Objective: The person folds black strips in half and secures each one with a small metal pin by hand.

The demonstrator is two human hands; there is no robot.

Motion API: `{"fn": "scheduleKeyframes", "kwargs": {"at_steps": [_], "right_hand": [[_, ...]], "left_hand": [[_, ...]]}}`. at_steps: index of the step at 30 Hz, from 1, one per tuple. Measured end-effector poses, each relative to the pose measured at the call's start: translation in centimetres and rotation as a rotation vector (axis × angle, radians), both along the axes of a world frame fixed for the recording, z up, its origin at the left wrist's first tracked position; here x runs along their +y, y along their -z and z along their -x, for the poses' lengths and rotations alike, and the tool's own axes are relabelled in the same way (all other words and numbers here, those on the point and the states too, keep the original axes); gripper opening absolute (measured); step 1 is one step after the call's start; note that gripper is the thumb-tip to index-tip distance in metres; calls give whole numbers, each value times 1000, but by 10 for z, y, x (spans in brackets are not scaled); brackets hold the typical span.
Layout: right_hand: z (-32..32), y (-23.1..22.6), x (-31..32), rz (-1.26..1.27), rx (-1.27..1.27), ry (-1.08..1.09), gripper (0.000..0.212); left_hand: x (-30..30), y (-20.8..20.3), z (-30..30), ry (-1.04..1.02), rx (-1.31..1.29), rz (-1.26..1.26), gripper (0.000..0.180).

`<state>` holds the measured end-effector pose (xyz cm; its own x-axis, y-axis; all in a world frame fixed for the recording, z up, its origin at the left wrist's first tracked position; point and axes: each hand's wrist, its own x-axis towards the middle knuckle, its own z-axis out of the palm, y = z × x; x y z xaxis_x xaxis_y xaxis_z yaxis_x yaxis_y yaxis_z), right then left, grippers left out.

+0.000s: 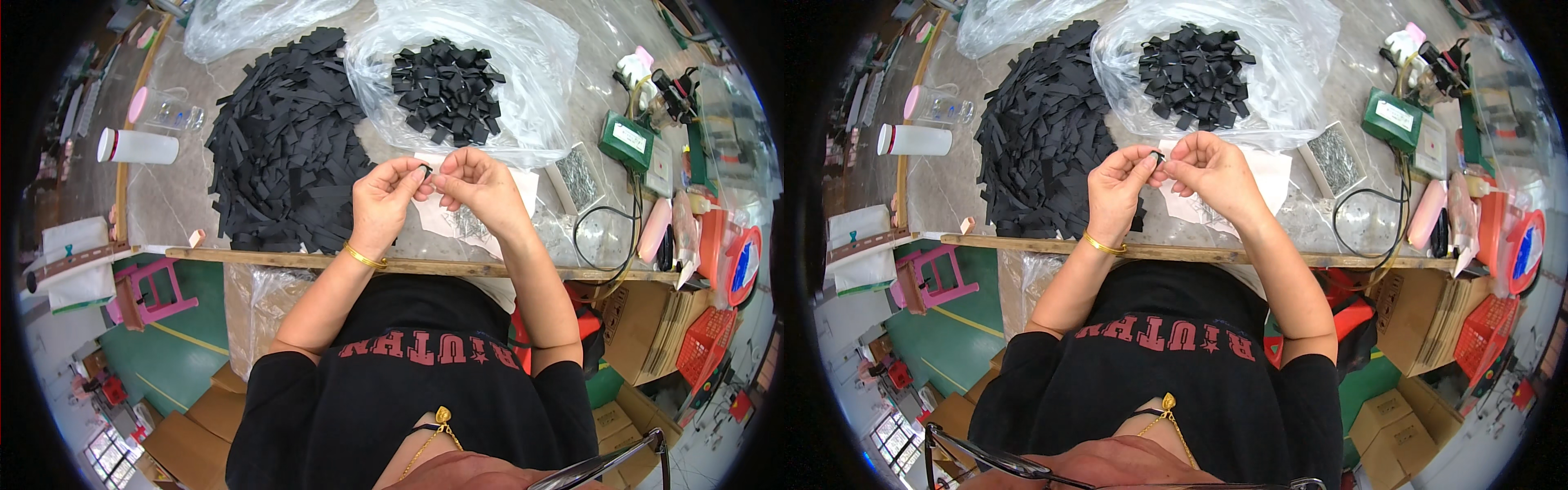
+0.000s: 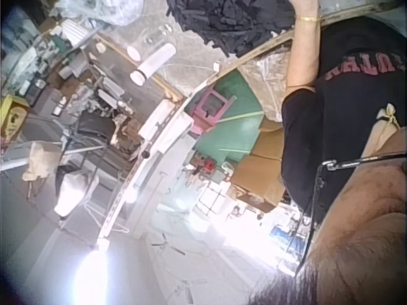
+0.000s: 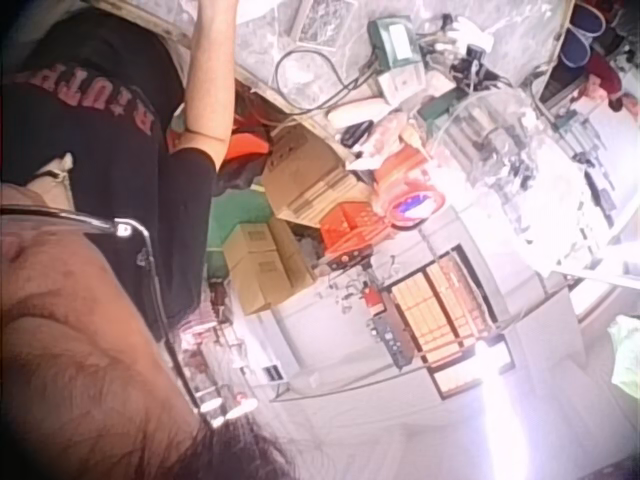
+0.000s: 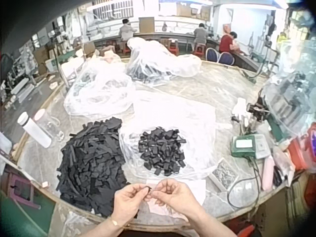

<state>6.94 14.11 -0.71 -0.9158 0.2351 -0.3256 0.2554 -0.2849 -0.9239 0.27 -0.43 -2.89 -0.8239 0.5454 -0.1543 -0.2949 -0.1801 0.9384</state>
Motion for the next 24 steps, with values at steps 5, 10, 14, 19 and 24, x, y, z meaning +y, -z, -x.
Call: {"fn": "scheduleKeyframes", "kwargs": {"at_steps": [5,10,14,19,24], "right_hand": [[-2,-4,2,61,17,7,16],[-2,-7,3,53,17,7,17],[-2,-6,3,38,4,5,15],[-2,-6,3,35,6,3,15],[-1,-7,2,24,-1,6,15]], "left_hand": [[1,0,0,23,5,16,15],[1,1,-1,35,21,16,16],[1,2,-1,35,20,15,16],[0,3,0,40,21,12,15],[0,4,-1,39,32,16,15]]}}
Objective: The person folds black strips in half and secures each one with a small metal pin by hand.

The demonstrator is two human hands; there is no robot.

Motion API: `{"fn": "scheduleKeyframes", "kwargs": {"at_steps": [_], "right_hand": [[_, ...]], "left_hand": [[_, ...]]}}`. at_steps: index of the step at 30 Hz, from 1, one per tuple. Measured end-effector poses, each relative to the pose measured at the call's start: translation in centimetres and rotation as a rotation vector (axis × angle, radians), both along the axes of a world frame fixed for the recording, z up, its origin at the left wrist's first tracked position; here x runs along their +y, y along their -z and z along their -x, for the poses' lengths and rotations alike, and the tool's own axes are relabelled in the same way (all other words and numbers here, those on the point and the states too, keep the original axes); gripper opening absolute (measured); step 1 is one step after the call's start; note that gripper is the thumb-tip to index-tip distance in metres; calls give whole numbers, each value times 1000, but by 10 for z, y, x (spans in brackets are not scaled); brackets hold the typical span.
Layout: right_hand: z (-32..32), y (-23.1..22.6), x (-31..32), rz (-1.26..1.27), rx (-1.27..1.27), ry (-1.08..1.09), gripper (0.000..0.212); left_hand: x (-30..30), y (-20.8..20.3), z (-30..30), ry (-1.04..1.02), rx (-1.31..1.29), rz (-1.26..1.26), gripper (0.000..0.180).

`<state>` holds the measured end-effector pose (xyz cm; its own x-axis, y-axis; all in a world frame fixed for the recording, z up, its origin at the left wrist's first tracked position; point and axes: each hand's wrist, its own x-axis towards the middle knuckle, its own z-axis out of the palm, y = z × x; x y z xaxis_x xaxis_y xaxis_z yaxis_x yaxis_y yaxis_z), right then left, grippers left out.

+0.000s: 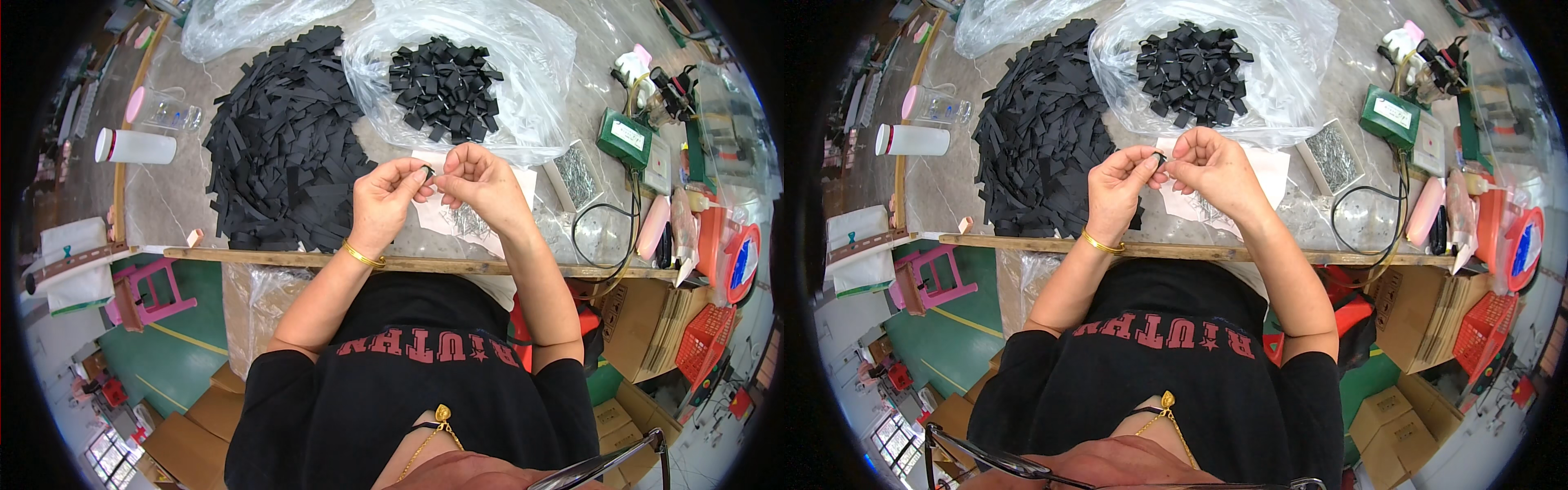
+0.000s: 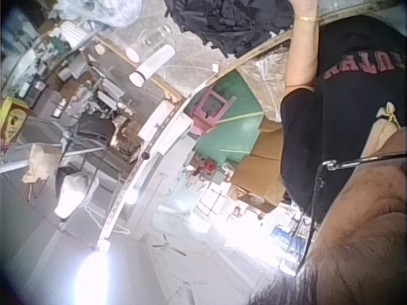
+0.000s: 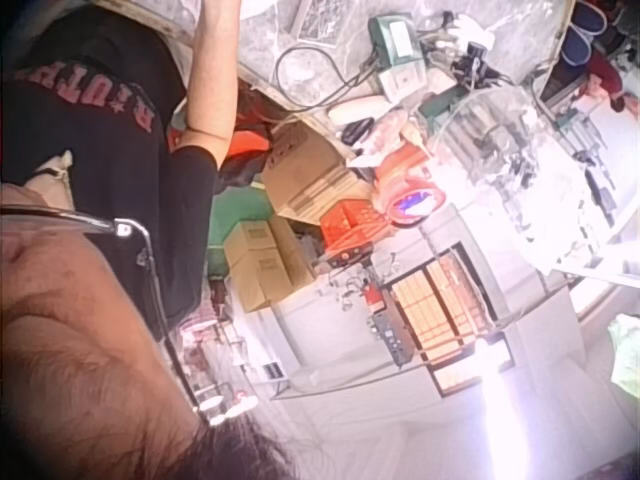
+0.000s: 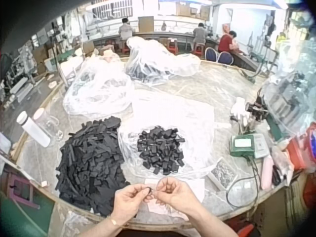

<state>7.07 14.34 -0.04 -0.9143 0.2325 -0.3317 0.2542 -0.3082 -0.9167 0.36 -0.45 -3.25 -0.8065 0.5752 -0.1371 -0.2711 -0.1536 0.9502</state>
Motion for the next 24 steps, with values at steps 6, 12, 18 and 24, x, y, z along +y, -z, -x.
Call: {"fn": "scheduleKeyframes", "kwargs": {"at_steps": [6,12,18,24], "right_hand": [[0,-1,-1,-27,-19,-9,14],[2,-1,-9,-139,13,2,12],[-1,2,-15,-265,73,25,11],[-10,8,-15,-427,205,52,9]], "left_hand": [[-1,-1,-2,-16,55,22,15],[0,-4,-5,-79,577,189,9],[-2,-9,-5,-68,451,142,9],[-3,-10,-1,6,-107,-15,15]]}}
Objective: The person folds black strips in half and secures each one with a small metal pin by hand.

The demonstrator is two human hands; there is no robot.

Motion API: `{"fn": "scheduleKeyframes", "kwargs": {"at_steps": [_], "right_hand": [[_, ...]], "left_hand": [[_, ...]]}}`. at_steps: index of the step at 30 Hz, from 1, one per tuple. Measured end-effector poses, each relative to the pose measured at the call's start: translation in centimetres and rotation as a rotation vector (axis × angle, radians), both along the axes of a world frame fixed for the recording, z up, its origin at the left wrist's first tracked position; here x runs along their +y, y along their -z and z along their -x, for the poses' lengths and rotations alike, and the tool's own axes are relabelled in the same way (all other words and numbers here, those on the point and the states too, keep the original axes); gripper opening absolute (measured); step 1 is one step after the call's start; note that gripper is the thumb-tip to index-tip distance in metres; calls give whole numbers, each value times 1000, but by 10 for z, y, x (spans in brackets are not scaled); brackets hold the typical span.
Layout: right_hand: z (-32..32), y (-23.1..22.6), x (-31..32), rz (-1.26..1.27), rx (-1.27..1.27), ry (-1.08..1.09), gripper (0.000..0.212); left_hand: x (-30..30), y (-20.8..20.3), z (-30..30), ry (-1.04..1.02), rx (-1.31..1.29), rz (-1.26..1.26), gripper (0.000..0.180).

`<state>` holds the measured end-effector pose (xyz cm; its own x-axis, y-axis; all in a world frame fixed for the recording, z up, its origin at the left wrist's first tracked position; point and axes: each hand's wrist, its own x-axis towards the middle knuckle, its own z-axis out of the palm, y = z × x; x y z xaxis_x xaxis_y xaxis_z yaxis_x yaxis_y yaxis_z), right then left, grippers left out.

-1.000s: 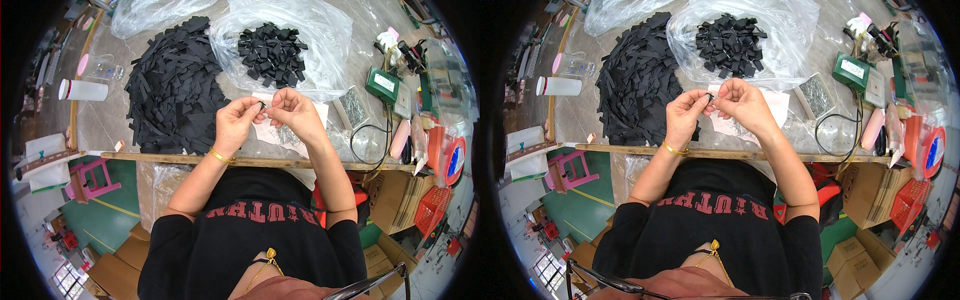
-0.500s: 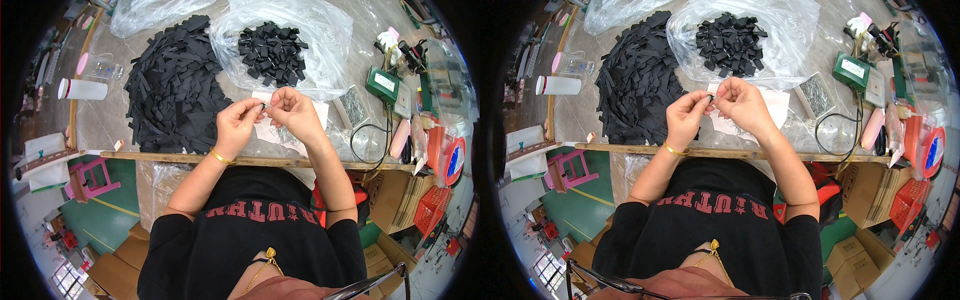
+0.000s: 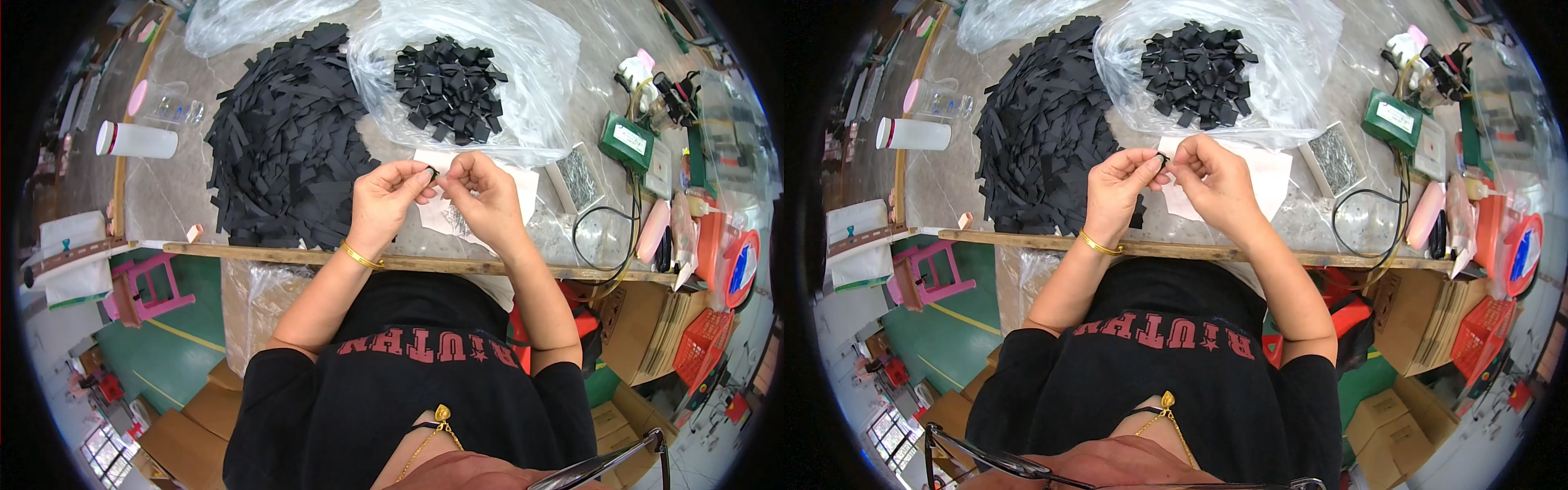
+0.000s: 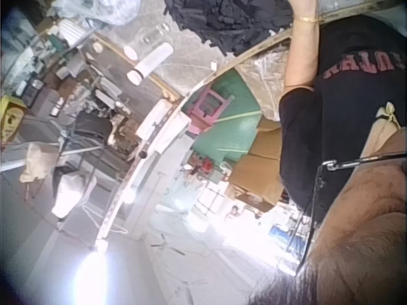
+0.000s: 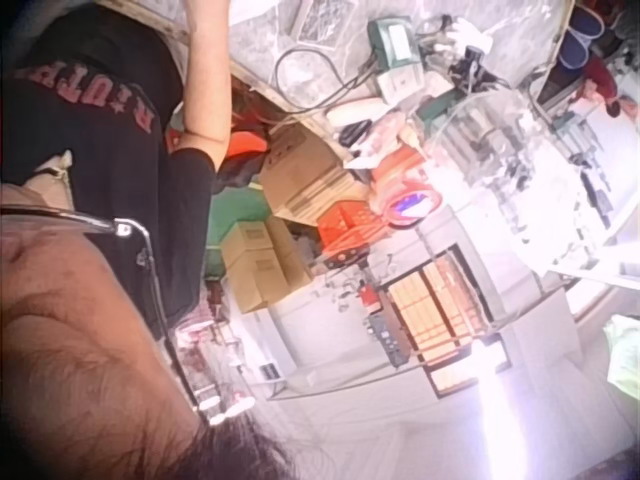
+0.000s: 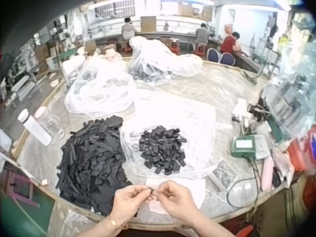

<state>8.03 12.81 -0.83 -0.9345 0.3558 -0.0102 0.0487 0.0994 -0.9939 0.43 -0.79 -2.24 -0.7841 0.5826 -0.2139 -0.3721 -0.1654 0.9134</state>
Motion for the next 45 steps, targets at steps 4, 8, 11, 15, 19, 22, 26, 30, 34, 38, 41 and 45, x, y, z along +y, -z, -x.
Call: {"fn": "scheduleKeyframes", "kwargs": {"at_steps": [4,8,11,15,19,22,26,30,34,38,41,45], "right_hand": [[-4,1,5,-53,48,-32,8],[-4,2,4,-67,102,-32,6],[-4,2,4,-132,110,-51,6],[-5,2,4,-103,103,-57,6],[-4,3,5,1,118,-61,7],[-6,2,6,124,112,-77,7],[-6,2,7,207,119,-109,8],[-5,2,8,262,115,-140,9],[-5,2,10,279,87,-167,10],[-5,1,12,292,86,-182,10],[-6,1,12,306,103,-184,10],[-6,2,13,327,109,-193,11]], "left_hand": [[-3,-2,0,26,-14,3,15],[-4,-4,-2,4,51,11,14],[-6,-5,-2,16,51,7,13],[-7,-8,-2,43,56,1,12],[-7,-12,-3,56,13,-21,13],[-8,-17,-3,70,-6,-30,13],[-10,-21,-3,89,-14,-24,13],[-11,-20,-3,90,4,-27,13],[-13,-19,-4,96,9,-29,13],[-13,-18,-5,104,1,-39,13],[-12,-18,-6,96,2,-49,13],[-12,-19,-6,106,-10,-46,13]]}}
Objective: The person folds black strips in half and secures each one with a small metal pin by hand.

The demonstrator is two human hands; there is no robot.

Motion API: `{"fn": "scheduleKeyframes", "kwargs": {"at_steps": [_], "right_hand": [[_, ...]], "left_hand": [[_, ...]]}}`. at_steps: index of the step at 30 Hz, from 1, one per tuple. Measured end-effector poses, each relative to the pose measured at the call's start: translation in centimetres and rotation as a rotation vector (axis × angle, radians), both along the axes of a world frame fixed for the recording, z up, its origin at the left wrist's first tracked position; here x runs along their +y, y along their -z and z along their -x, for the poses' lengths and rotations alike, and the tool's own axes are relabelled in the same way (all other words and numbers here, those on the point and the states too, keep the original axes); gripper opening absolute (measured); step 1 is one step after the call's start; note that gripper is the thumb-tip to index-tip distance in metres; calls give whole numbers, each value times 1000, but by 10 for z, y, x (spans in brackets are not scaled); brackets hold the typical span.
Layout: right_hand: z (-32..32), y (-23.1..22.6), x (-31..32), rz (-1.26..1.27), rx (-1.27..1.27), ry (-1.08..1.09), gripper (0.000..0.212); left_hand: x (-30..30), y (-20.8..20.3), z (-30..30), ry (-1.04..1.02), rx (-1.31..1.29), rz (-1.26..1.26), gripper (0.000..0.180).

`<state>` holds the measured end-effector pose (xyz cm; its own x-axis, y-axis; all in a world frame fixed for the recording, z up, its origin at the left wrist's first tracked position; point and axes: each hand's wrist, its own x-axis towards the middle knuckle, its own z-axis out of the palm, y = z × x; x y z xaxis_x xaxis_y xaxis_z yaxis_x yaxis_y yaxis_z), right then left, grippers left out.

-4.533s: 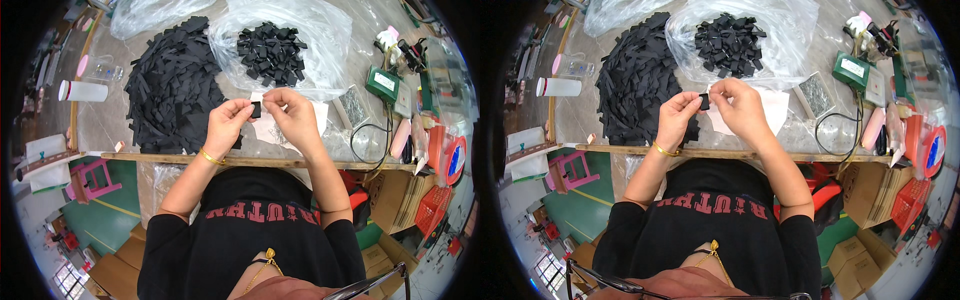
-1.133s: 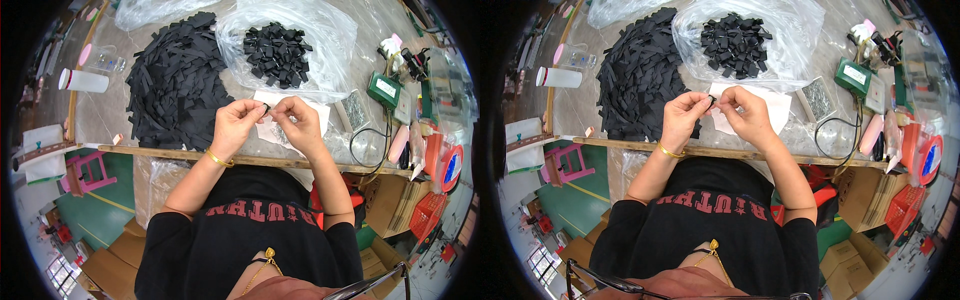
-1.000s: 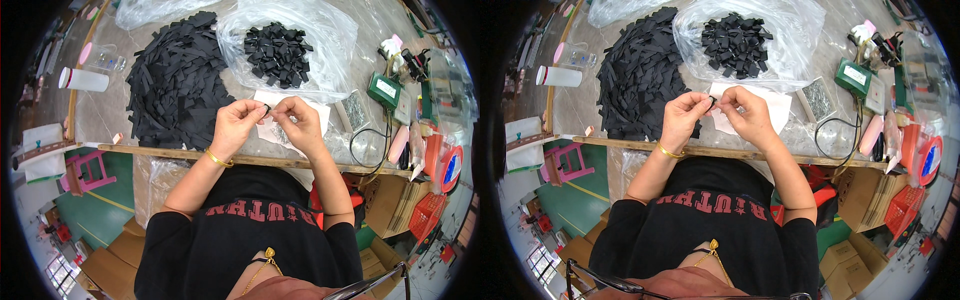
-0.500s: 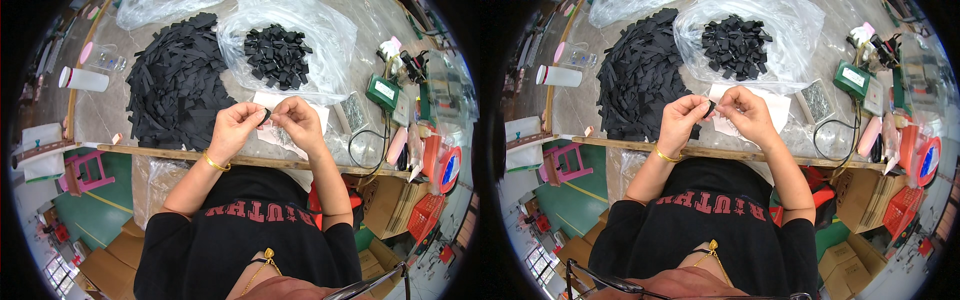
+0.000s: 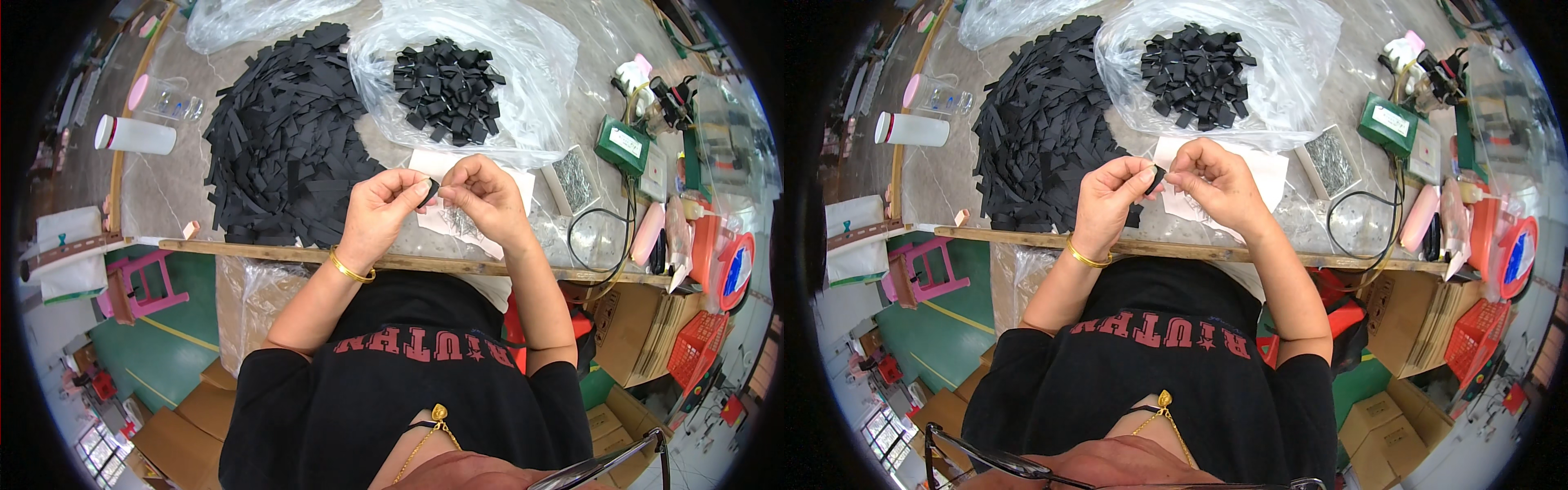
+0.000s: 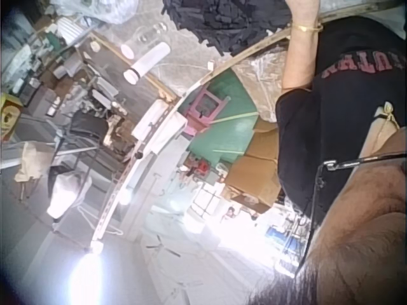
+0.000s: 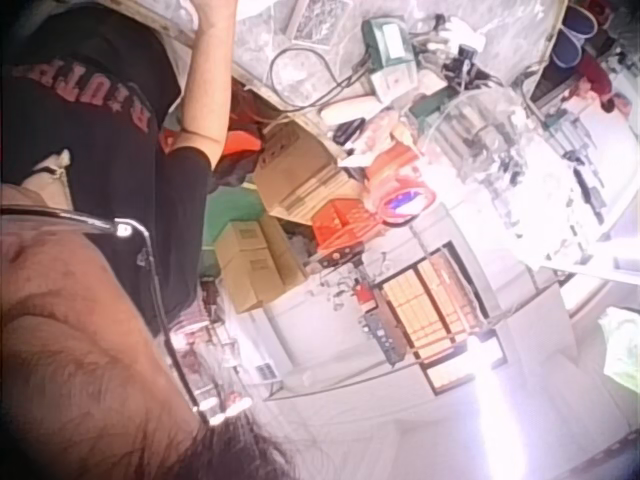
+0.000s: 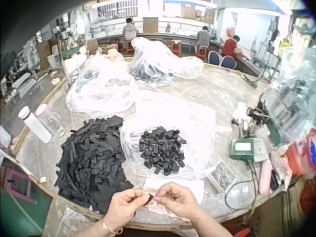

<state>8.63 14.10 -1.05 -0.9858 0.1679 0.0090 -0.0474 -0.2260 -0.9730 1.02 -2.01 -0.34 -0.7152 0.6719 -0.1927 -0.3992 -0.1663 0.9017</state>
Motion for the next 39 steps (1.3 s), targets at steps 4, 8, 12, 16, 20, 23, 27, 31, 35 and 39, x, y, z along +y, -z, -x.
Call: {"fn": "scheduleKeyframes", "kwargs": {"at_steps": [4,8,12,16,20,23,27,31,35,39], "right_hand": [[1,1,1,32,-7,-22,13],[2,3,0,86,-24,-16,14],[3,4,-2,114,-7,-11,15],[3,1,1,72,-24,-18,14],[1,-3,3,62,-13,-28,13],[1,-6,6,29,-21,-63,12],[-1,-6,8,12,-35,-81,12],[-1,-5,8,8,-28,-89,12],[-2,-5,10,5,-9,-100,12],[-2,-6,10,29,-14,-113,12]], "left_hand": [[0,-3,3,16,19,44,13],[-2,-7,6,42,46,91,13],[-1,-8,7,45,69,79,13],[1,-6,4,3,79,55,14],[1,-5,3,20,81,40,13],[0,-6,3,44,90,39,12],[0,-6,1,41,70,56,12],[0,-7,0,40,67,54,12],[0,-8,0,45,60,57,12],[0,-9,2,77,67,62,12]]}}
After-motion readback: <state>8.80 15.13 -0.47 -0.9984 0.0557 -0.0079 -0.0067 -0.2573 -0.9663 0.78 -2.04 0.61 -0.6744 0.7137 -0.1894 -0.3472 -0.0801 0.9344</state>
